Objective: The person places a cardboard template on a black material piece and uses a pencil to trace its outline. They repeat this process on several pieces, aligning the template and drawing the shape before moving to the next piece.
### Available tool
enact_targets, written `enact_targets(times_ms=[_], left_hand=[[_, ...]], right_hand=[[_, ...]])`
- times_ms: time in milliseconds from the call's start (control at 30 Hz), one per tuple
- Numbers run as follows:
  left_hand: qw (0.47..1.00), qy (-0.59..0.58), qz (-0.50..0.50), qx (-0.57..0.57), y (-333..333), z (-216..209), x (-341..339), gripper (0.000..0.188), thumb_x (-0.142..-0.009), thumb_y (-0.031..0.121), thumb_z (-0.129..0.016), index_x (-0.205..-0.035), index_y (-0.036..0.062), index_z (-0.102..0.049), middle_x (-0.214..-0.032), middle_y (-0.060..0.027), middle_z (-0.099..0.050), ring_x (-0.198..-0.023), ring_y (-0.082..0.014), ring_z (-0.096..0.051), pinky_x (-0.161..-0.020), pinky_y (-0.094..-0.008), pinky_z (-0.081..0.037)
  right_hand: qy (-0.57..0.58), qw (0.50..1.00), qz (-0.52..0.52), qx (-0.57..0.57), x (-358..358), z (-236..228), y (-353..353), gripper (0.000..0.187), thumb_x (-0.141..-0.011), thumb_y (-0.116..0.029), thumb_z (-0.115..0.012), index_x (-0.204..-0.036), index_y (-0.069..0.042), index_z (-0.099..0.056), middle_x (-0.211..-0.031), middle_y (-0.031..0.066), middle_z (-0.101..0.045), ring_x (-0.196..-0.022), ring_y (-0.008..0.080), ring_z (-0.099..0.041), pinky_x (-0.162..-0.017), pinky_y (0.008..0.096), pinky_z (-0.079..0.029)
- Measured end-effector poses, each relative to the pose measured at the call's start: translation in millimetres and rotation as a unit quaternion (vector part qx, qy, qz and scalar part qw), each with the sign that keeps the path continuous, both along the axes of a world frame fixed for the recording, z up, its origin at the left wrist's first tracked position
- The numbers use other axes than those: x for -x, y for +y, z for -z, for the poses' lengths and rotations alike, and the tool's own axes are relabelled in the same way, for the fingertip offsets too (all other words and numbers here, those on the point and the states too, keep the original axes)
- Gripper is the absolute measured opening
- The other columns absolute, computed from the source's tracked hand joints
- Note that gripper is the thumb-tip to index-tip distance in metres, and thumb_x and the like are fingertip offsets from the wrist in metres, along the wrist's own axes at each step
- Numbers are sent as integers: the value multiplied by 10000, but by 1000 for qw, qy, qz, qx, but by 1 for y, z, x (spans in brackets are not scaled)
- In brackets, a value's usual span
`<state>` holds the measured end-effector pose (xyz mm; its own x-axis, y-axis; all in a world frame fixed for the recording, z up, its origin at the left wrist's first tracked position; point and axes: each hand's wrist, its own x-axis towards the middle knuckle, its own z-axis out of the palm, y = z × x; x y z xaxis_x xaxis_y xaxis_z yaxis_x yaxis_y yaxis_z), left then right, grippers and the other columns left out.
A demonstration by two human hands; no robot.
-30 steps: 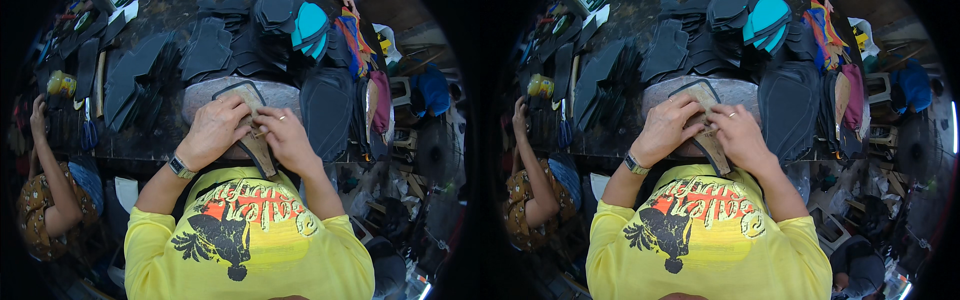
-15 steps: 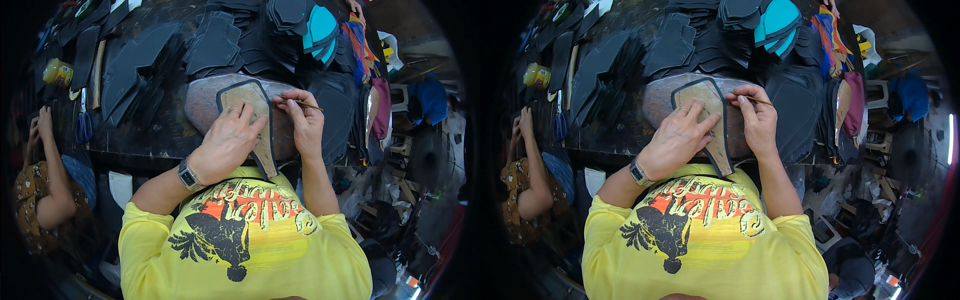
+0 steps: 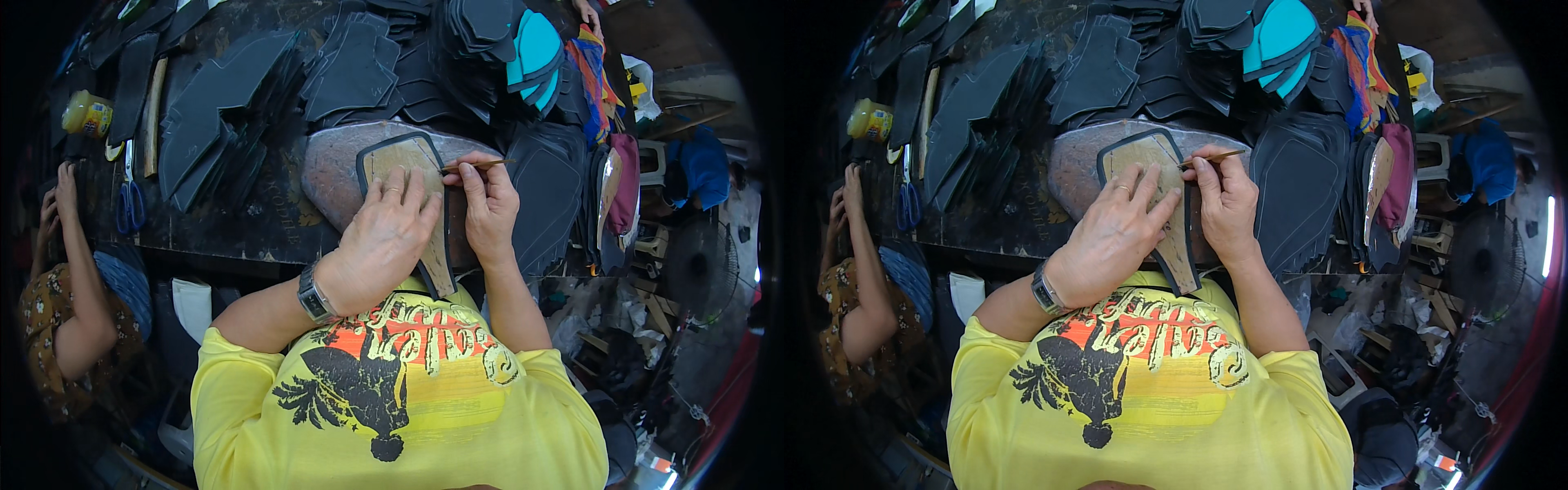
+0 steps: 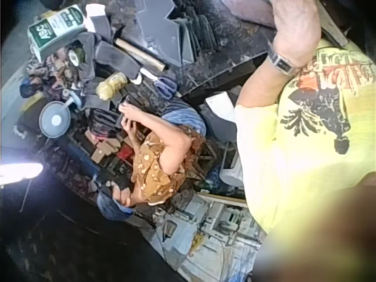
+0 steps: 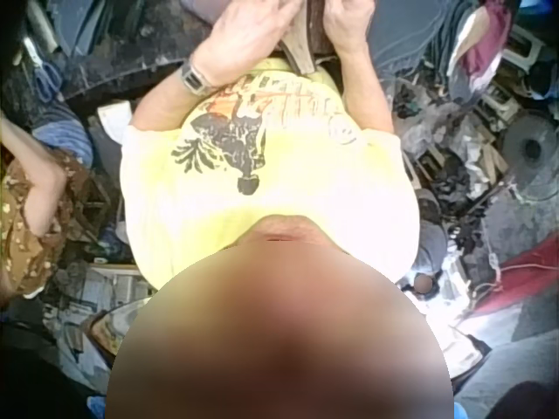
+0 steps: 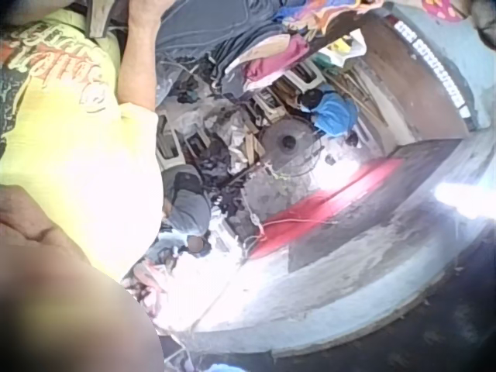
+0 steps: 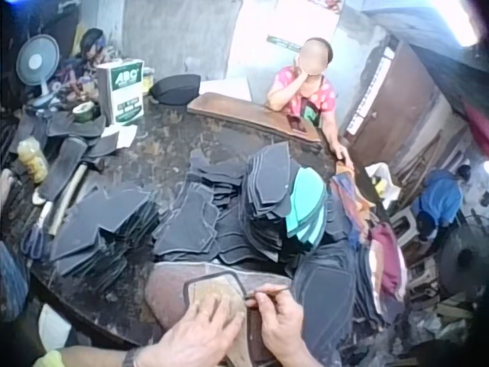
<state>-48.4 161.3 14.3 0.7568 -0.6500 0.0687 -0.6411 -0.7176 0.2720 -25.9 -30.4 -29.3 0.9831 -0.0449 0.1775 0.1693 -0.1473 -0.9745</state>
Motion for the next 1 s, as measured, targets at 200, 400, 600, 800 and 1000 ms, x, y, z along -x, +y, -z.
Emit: enact_targets(times_ms=[200, 400, 600, 800, 1000], left_hand=[[1000, 12, 4, 17, 1, -1, 2, 511, -967, 190, -657, -1425, -19, -567, -1478, -302, -499, -1385, -464, -481, -1151, -499, -415], [1000, -4, 1, 18, 1, 0, 2, 517, -957, 165, -652, -1431, -23, -565, -1484, -311, -493, -1396, -472, -475, -1154, -503, -411], [1000, -4, 3, 24, 0, 3, 3, 519, -944, 143, -637, -1423, -40, -564, -1485, -320, -487, -1398, -479, -471, -1163, -509, -403], [1000, -5, 10, -6, -2, 4, 6, 552, -924, 110, -608, -1439, -74, -537, -1494, -352, -468, -1415, -495, -451, -1175, -525, -390], [1000, -8, 4, 8, 0, 5, 8, 578, -926, 109, -594, -1463, -87, -508, -1511, -362, -450, -1435, -509, -428, -1191, -531, -364]], right_hand=[[-205, 924, -17, 323, 1, 1, 6, 101, -1000, 5, -646, -1099, 14, -664, -991, 117, -720, -887, 183, -709, -783, 318, -568], [53, 993, 2, -110, -13, -10, -3, 95, -1056, -65, -610, -1079, 16, -656, -985, 53, -730, -820, 106, -676, -798, 260, -558], [0, 999, -24, 42, -20, 1, 8, 94, -1055, -47, -614, -1107, 9, -670, -1002, 52, -712, -876, 106, -675, -818, 250, -544], [-161, 946, -35, 279, -22, -4, 12, 96, -1055, -52, -613, -1103, 14, -665, -996, 55, -722, -852, 106, -673, -792, 258, -553], [39, 994, -32, -95, -39, -5, 12, 99, -1050, -42, -611, -1113, 11, -666, -966, 62, -733, -823, 95, -673, -776, 248, -562]])
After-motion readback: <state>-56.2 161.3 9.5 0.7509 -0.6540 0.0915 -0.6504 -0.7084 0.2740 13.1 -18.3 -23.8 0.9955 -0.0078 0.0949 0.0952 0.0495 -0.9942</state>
